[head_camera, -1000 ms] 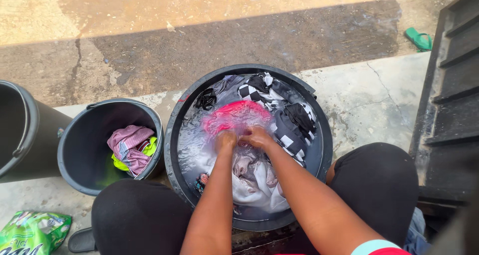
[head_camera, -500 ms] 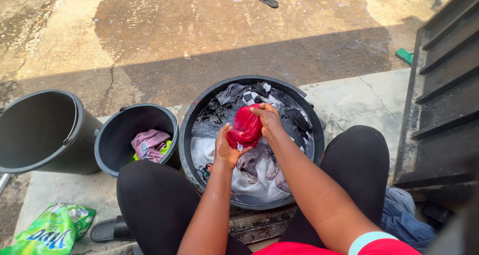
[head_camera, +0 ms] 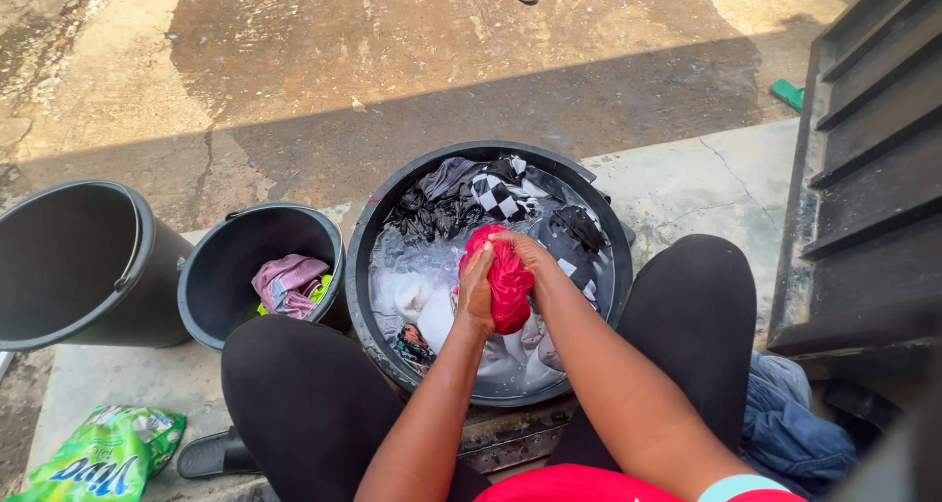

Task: The person washes clothes in a basin of soapy water by hand, scrubbing individual items like a red shirt and black-and-white patterned garments, and then wrings them out.

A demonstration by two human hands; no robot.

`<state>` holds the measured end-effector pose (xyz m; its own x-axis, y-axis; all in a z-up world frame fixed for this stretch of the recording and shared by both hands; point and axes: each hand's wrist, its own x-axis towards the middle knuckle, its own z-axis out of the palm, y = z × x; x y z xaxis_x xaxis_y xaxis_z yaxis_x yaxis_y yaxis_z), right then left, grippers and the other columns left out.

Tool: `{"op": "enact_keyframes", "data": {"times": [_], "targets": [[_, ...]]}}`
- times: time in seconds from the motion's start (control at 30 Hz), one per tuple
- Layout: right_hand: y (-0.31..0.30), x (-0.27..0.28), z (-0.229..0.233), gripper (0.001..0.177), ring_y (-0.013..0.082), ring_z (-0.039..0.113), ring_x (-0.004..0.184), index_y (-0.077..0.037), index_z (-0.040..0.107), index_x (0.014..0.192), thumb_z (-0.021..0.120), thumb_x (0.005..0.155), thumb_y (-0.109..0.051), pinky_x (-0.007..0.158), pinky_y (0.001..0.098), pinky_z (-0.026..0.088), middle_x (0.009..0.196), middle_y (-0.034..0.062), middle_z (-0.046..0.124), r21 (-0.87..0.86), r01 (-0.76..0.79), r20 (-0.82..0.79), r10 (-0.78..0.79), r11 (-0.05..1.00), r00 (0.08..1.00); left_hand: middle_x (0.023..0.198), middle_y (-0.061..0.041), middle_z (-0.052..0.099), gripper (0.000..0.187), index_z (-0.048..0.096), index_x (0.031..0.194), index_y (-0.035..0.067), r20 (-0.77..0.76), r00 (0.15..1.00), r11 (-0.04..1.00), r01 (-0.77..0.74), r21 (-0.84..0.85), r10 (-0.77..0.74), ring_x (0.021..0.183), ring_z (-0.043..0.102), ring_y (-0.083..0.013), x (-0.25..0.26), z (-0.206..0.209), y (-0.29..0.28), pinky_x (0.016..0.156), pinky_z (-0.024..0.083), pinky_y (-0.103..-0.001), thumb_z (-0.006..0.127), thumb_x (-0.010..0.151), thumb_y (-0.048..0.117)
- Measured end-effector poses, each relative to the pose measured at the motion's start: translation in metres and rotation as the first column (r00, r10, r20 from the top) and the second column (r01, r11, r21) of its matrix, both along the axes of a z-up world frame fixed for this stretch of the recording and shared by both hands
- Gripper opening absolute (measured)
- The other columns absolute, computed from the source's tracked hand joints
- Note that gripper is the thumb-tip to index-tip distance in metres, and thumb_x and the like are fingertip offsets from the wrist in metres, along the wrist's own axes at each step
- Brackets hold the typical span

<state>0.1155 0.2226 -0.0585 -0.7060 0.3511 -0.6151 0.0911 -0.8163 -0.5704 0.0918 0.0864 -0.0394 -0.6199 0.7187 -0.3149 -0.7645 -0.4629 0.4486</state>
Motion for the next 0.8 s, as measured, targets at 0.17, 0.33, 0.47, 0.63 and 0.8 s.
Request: {"op": "enact_keyframes", "data": {"times": [0.17, 0.33, 0.47, 0.63, 0.8], "targets": [[-0.04, -0.002, 0.021, 0.043, 0.0172, 0.067, 0.092, -0.002, 0.07, 0.112, 0.062, 0.07, 0.006, 0.084, 0.0318, 0.055, 0.108, 0.0095, 0.07, 0.529, 0.239, -0.24, -0.127, 0.814, 0.962, 0.106, -0.015, 0.065, 0.069, 0.046, 0.125, -0.006, -0.147, 0.953, 0.788, -0.302, -0.537, 0.265, 0.09, 0.068, -0.0228, -0.03, -0.035, -0.002, 0.082, 0.06, -0.043, 0.066, 0.104, 0.057], [-0.116, 0.016, 0.116, 0.033, 0.0299, 0.068, 0.096, -0.002, 0.068, 0.1, 0.08, 0.072, -0.015, 0.087, 0.0399, 0.053, 0.103, 0.013, 0.07, 0.983, 0.045, -0.106, 0.355, 0.177, 0.929, 0.109, -0.012, 0.068, 0.055, 0.057, 0.123, 0.0, 0.115, 0.982, 0.934, -0.099, -0.343, 0.147, 0.093, 0.068, -0.0222, -0.098, -0.066, -0.008, 0.084, 0.057, -0.04, 0.062, 0.098, 0.049], [-0.132, 0.013, 0.136, 0.052, 0.0399, 0.067, 0.085, -0.003, 0.061, 0.092, 0.088, 0.068, -0.041, 0.073, 0.0457, 0.053, 0.089, 0.0156, 0.067, 0.976, -0.204, 0.213, 0.112, -0.079, 0.971, 0.114, -0.011, 0.069, 0.046, 0.059, 0.126, 0.001, 0.103, 0.976, 0.948, -0.157, -0.276, 0.192, 0.1, 0.067, -0.0211, -0.093, -0.048, -0.006, 0.089, 0.055, -0.038, 0.065, 0.097, 0.035], [-0.048, 0.002, 0.089, 0.027, 0.0386, 0.06, 0.083, -0.001, 0.06, 0.093, 0.075, 0.089, -0.022, 0.074, 0.0419, 0.051, 0.088, 0.0173, 0.06, 0.975, 0.021, -0.045, -0.102, -0.221, 0.994, 0.12, -0.009, 0.069, 0.039, 0.062, 0.131, 0.002, -0.167, 0.939, 0.921, -0.332, -0.204, 0.301, 0.108, 0.066, -0.0198, -0.077, 0.007, -0.003, 0.096, 0.052, -0.036, 0.069, 0.096, 0.018], [0.004, 0.008, 0.127, 0.033, 0.0092, 0.05, 0.076, -0.01, 0.059, 0.088, 0.08, 0.071, 0.008, 0.077, 0.0281, 0.045, 0.082, -0.0033, 0.053, 0.756, 0.37, -0.405, -0.059, 0.539, 0.912, 0.124, -0.008, 0.068, 0.039, 0.06, 0.135, 0.005, -0.405, 0.82, 0.906, -0.419, 0.056, 0.404, 0.112, 0.065, -0.018, -0.103, 0.063, -0.026, 0.104, 0.049, -0.033, 0.069, 0.097, 0.009]]}}
